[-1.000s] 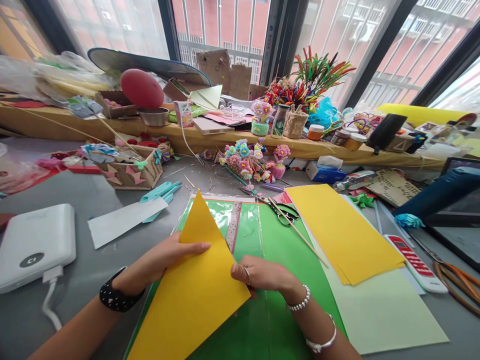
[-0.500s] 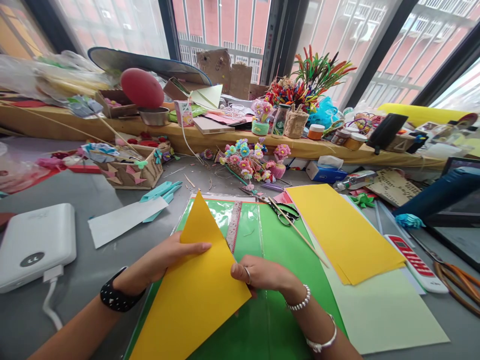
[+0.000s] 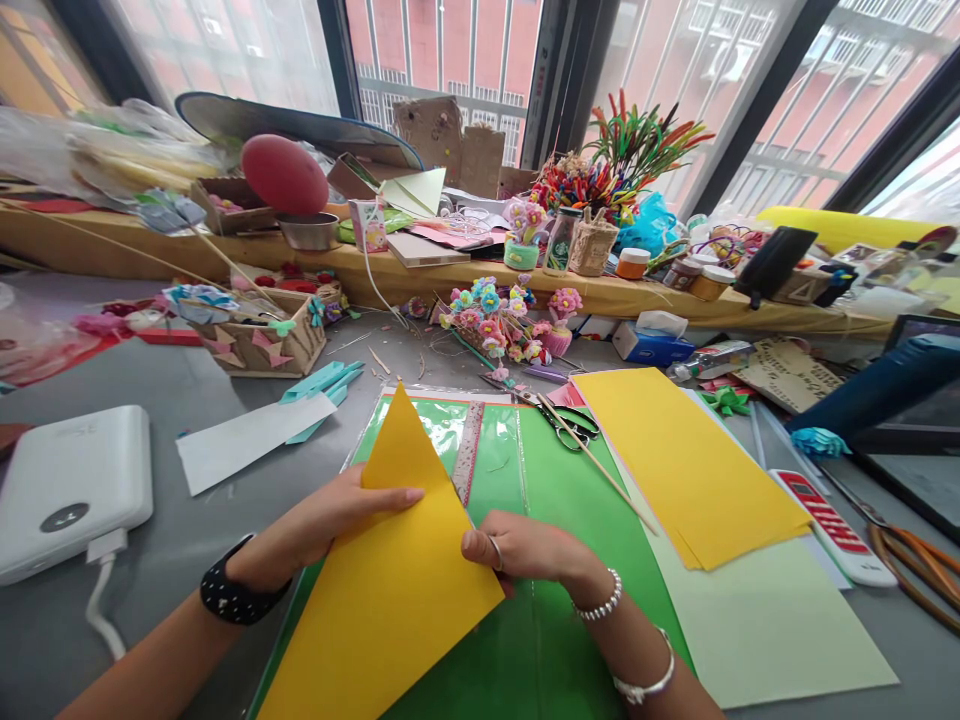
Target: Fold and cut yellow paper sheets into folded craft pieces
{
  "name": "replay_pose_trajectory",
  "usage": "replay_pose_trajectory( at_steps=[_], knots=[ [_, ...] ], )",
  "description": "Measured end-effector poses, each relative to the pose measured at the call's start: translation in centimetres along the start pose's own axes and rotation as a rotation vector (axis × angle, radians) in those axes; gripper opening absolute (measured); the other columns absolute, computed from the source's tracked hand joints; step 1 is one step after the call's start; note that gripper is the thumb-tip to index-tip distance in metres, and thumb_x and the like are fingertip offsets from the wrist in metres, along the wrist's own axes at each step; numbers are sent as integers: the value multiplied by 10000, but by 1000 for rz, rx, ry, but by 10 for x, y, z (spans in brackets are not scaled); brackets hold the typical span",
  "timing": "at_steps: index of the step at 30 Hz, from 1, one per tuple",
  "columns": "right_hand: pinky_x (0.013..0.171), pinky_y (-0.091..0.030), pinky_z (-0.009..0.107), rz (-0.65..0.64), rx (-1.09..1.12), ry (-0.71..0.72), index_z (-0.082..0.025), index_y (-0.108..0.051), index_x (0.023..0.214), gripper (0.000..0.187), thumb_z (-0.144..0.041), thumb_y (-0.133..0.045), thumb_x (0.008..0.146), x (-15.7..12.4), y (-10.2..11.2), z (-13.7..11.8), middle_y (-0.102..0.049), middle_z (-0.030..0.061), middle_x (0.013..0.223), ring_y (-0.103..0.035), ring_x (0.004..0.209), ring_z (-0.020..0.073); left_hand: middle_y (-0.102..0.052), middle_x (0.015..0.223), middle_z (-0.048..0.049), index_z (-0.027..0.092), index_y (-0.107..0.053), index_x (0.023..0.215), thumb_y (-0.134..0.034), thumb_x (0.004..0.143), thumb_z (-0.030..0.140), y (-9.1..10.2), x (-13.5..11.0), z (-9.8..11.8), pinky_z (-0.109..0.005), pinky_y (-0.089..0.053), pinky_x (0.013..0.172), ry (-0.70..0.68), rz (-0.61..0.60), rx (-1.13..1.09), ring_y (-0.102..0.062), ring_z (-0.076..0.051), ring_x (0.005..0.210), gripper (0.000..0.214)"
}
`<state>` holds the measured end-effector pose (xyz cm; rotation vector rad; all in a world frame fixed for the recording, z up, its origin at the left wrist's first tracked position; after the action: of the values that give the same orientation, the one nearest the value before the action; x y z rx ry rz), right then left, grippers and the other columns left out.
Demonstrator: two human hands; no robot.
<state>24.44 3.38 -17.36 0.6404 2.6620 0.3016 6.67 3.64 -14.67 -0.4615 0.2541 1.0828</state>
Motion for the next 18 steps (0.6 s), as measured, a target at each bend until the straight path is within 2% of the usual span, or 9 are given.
replay_pose_trajectory(
  at_steps=[11,18],
  knots=[
    [327,-295,217,2,6,-11,-175,-399,449,698,-805,-140,600,-1,1,0,-378,-31,379,-381,335,68,-679,838,-25,193,-622,867,-673,631,337,1,1,-2,-275,-473,653,4,12,3,-624,-187,727,280],
    [367,-306,217,-32,-3,16,-184,-369,389,702,-796,-95,599,-1,-1,-2,-354,-40,347,-353,327,53,-680,816,-33,183,-614,872,-669,630,343,0,0,-1,-290,-473,653,38,17,40,-626,-194,707,296]
  ],
)
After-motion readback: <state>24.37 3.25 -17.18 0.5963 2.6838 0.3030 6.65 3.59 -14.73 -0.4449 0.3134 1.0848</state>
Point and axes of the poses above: each hand's wrist, its own x-axis towards the middle knuckle, its own y-axis out of the back of the hand, z = x × y, the point moved 3 cm from there along x, towards the middle knuckle
